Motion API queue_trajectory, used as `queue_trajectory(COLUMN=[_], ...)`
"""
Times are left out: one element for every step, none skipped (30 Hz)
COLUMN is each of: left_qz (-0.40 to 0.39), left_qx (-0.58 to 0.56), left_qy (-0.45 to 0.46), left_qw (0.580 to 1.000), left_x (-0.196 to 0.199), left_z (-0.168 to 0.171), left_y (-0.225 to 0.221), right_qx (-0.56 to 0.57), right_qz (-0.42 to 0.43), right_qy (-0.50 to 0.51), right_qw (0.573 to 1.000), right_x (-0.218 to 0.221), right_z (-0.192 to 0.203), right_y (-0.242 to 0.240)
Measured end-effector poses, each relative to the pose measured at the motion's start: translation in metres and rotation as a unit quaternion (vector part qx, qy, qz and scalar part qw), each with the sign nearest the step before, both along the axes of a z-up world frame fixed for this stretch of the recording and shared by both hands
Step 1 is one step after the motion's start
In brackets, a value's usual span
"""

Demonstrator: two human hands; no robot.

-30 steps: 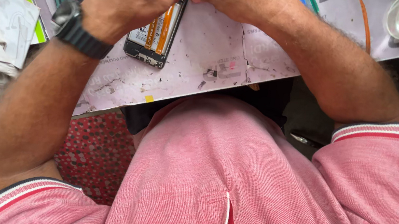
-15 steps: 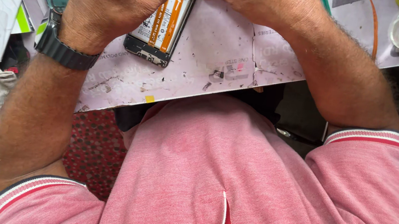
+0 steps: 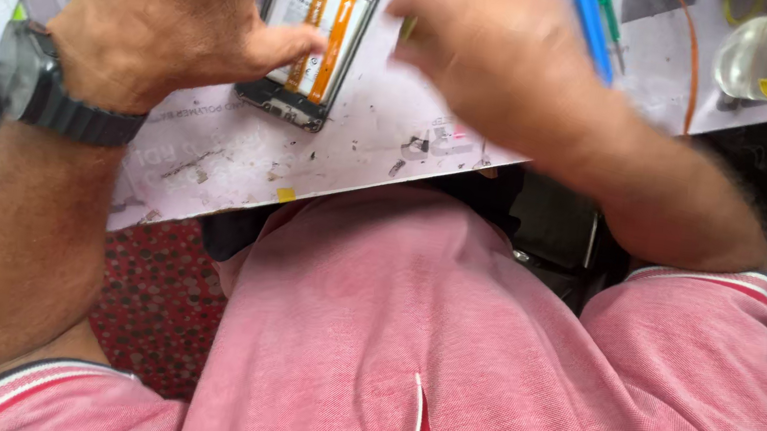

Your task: The person uses a green utility knife to carefully pry and separate the battery from the internal frame of a disassembled smartphone. They work along the edges of the battery, lifting the adhesive to detach it from the chassis.

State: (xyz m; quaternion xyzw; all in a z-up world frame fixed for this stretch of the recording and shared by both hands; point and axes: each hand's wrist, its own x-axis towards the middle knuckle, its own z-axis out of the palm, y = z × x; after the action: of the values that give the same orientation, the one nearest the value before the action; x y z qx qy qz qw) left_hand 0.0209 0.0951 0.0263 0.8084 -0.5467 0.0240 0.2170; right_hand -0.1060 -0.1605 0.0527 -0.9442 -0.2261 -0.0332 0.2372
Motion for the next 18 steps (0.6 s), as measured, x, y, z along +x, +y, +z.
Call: queue_trajectory(left_qz=[-0.001,-0.010,-0.010,-0.011,-0.012,-0.014,-0.016,-0.017,-0.019,-0.019,-0.019,-0.017,-0.015,-0.013,-0.010,-0.008,-0.005,-0.004], left_qx=[0.025,0.048,0.041,0.032,0.022,0.030,0.038,0.044,0.051,0.057,0.063,0.069,0.075,0.077,0.078,0.075,0.074,0.073], left_qy=[0.028,0.054,0.028,0.001,-0.025,-0.018,-0.012,-0.016,-0.020,-0.035,-0.048,-0.063,-0.075,-0.078,-0.081,-0.074,-0.069,-0.064], left_qw=[0.999,0.997,0.999,0.999,0.999,0.999,0.999,0.999,0.998,0.998,0.997,0.995,0.994,0.994,0.994,0.994,0.995,0.995], left_x=[0.002,0.005,0.005,0.004,0.003,0.002,0.004,0.005,0.007,0.008,0.008,0.008,0.009,0.009,0.009,0.008,0.008,0.008], left_z=[0.004,0.006,0.008,0.010,0.010,0.010,0.010,0.007,0.004,0.002,-0.002,-0.003,-0.005,-0.005,-0.006,-0.006,-0.006,-0.006], left_y=[-0.001,-0.006,-0.010,-0.010,-0.012,-0.011,-0.009,-0.009,-0.008,-0.005,-0.004,-0.003,-0.003,-0.003,-0.003,-0.004,-0.006,-0.007], right_qx=[-0.015,-0.033,-0.066,-0.101,-0.083,-0.061,-0.040,-0.043,-0.046,-0.044,-0.038,-0.032,-0.052,-0.072,-0.070,-0.069,-0.068,-0.081], right_qz=[0.023,0.040,0.058,0.074,0.072,0.074,0.076,0.043,0.008,-0.023,-0.097,-0.168,-0.211,-0.252,-0.259,-0.265,-0.272,-0.262], right_qy=[0.016,0.031,0.001,-0.029,-0.060,-0.091,-0.123,-0.111,-0.099,-0.087,-0.071,-0.058,-0.031,-0.004,-0.006,-0.007,-0.009,-0.015], right_qw=[0.999,0.998,0.996,0.992,0.992,0.991,0.989,0.992,0.994,0.995,0.992,0.984,0.976,0.965,0.963,0.962,0.960,0.961], right_x=[-0.003,-0.007,-0.009,-0.010,-0.012,-0.014,-0.017,-0.021,-0.025,-0.030,-0.036,-0.039,-0.042,-0.044,-0.047,-0.052,-0.055,-0.056], right_z=[-0.003,-0.006,-0.011,-0.015,-0.017,-0.019,-0.020,-0.020,-0.019,-0.017,-0.014,-0.009,-0.005,0.000,0.002,0.003,0.001,-0.002], right_y=[0.011,0.017,0.023,0.026,0.025,0.024,0.020,0.010,-0.006,-0.020,-0.035,-0.050,-0.064,-0.076,-0.085,-0.091,-0.094,-0.093])
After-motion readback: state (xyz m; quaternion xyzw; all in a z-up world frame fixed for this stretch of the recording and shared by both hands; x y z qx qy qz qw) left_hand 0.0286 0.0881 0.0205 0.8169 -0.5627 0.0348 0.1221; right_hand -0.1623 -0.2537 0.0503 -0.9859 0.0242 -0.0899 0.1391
